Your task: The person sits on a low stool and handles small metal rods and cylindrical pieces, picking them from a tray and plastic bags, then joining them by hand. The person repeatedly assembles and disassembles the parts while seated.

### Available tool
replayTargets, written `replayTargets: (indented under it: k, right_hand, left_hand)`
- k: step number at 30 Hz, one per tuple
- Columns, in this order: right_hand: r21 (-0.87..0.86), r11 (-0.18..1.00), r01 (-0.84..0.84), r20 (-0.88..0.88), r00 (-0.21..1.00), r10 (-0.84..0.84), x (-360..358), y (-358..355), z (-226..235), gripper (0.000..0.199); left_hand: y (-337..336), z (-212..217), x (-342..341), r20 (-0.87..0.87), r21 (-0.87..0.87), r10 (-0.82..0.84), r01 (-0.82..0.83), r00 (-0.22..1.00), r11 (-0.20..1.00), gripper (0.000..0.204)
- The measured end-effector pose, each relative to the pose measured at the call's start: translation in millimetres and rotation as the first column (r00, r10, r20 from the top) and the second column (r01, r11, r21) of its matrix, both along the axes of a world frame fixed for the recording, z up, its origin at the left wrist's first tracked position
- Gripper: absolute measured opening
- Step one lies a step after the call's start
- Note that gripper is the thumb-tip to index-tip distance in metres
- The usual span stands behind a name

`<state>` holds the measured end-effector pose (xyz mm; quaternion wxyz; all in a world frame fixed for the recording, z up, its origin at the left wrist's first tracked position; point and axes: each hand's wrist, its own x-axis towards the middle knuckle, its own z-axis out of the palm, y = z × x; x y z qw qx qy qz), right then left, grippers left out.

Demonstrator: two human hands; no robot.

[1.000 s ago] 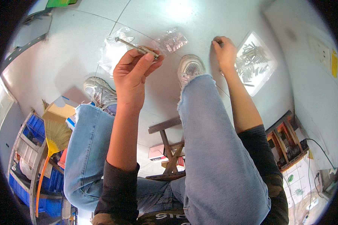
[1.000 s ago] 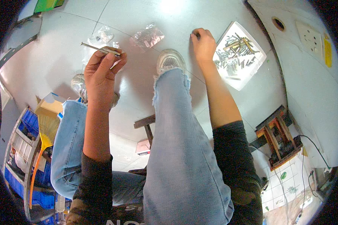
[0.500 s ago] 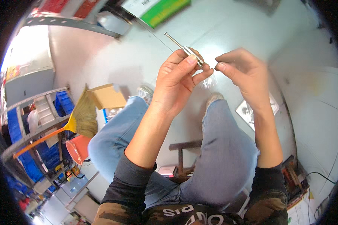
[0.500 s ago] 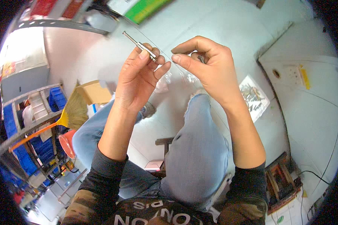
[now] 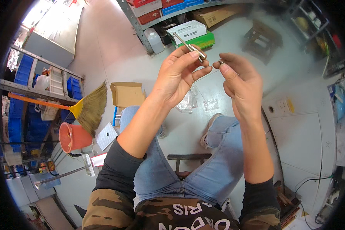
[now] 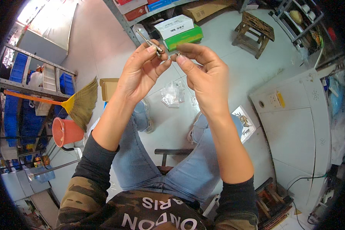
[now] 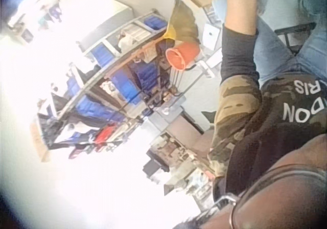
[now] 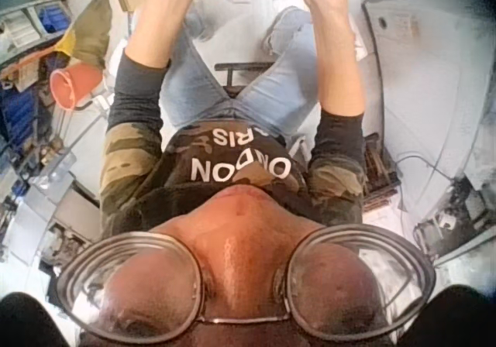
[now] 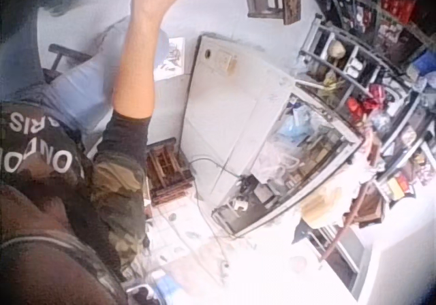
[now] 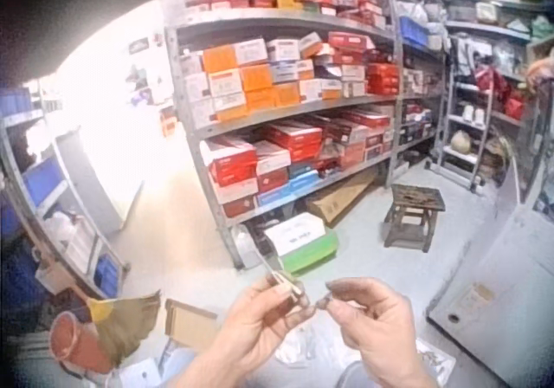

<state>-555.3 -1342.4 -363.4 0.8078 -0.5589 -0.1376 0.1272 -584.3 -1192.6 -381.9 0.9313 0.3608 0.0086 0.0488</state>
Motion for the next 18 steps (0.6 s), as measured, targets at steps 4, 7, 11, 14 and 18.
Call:
replayTargets:
  k: [4, 7, 11, 14, 18]
  right_hand:
    - [0.024, 1.000, -0.001, -0.004, 1.000, 0.001, 18, 37, -17, 0.021]
    - [0.037, 0.999, 0.011, -0.033, 0.999, -0.009, 35, 60, -39, 0.021]
    - [-0.036, 0.998, 0.044, -0.057, 0.997, -0.046, 47, 84, -71, 0.019]
    - [-0.137, 0.989, 0.061, -0.025, 0.998, -0.065, 48, 93, -87, 0.018]
    - [-0.204, 0.972, 0.118, 0.080, 0.991, -0.104, 46, 100, -96, 0.016]
  left_hand:
    - [23, -15, 13, 0.022, 0.034, 0.027, -0.028, 0.999, 0.999, 0.013]
    - [42, -37, 29, -0.024, 0.047, 0.091, -0.090, 0.996, 0.995, 0.013]
    - [59, -68, 36, -0.070, 0.025, 0.125, -0.123, 0.990, 0.992, 0.012]
    - [65, -88, 37, -0.140, -0.075, 0.136, -0.148, 0.981, 0.986, 0.011]
    - [68, -102, 35, -0.144, -0.188, 0.068, -0.095, 0.987, 0.978, 0.012]
